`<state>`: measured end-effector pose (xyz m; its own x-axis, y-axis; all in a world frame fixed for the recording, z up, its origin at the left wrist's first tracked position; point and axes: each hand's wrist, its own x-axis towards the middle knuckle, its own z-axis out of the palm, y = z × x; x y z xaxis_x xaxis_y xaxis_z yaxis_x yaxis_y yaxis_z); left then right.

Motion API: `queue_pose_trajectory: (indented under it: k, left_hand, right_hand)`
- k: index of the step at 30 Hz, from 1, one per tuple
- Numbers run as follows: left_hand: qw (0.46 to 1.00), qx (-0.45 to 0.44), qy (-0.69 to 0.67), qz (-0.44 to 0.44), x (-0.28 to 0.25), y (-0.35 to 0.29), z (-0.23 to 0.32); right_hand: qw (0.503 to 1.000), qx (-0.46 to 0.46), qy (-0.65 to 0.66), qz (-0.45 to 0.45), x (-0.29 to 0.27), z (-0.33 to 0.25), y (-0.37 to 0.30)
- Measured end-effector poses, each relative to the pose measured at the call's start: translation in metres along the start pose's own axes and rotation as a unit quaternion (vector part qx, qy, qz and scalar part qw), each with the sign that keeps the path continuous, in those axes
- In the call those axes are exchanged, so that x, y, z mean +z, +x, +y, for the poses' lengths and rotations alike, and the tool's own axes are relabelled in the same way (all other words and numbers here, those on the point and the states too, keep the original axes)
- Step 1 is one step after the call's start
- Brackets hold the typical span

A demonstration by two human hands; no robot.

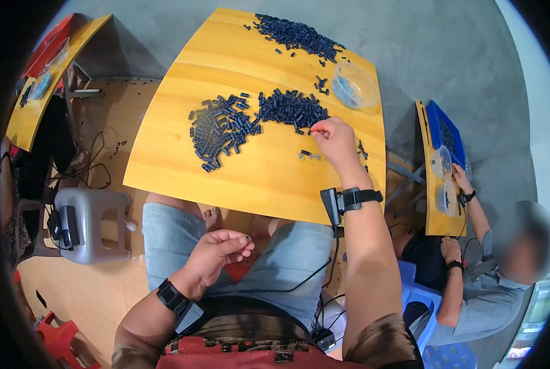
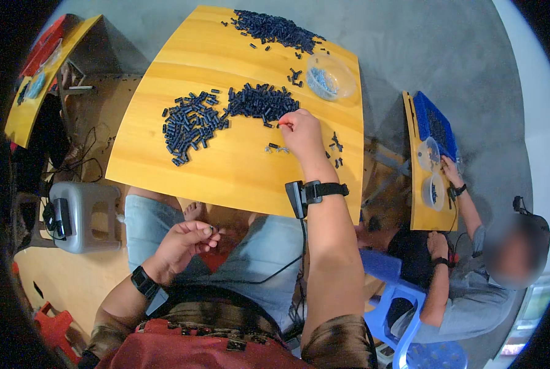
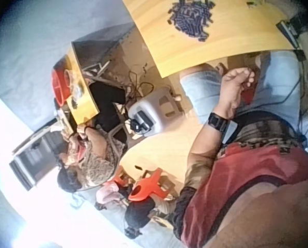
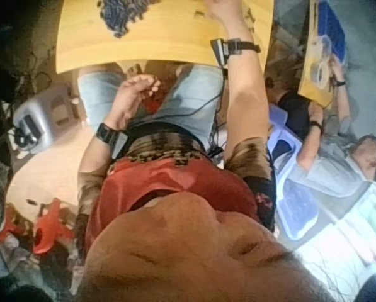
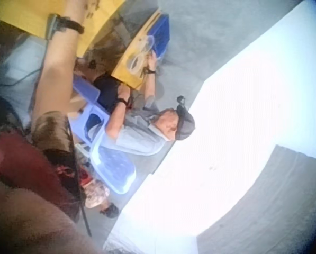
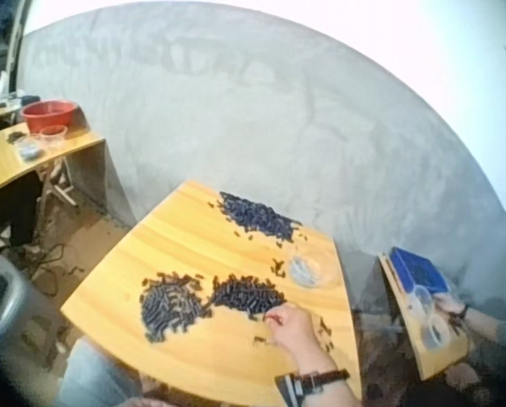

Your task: Assembling small plastic components by hand at a table.

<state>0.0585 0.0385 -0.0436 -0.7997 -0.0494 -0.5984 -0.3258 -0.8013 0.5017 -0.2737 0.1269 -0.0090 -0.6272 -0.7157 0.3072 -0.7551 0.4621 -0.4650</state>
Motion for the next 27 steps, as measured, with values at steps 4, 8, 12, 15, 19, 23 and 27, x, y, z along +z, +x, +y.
queue_pose_trajectory:
  k: [4, 8, 12, 15, 19, 23, 27]
  left_hand:
    - [1.000, -0.006, -0.009, 0.000, -0.004, 0.003, 0.001]
    - [1.000, -0.011, -0.009, 0.000, -0.003, 0.004, 0.002]
    - [1.000, -0.012, -0.014, -0.001, -0.005, 0.005, 0.002]
    - [1.000, -0.010, -0.017, -0.006, -0.004, 0.005, 0.002]
    - [1.000, -0.003, -0.015, -0.012, -0.003, 0.002, 0.001]
    - [1.000, 0.007, -0.001, -0.022, 0.000, -0.004, -0.001]
    - [0.998, 0.030, 0.022, -0.052, -0.001, -0.011, -0.006]
  right_hand:
    - [0.999, -0.022, 0.023, -0.015, 0.004, 0.001, 0.003]
    - [1.000, 0.001, 0.012, -0.027, 0.004, 0.001, 0.002]
    - [0.999, -0.001, 0.010, -0.044, 0.006, -0.001, 0.001]
    - [0.999, -0.020, 0.024, -0.024, 0.008, 0.005, -0.002]
    - [0.998, -0.035, -0.047, -0.036, 0.004, 0.001, -0.006]
    - [0.989, -0.067, -0.129, -0.027, -0.005, -0.014, -0.017]
    - [0.995, -0.042, -0.088, -0.005, -0.024, -0.044, -0.030]
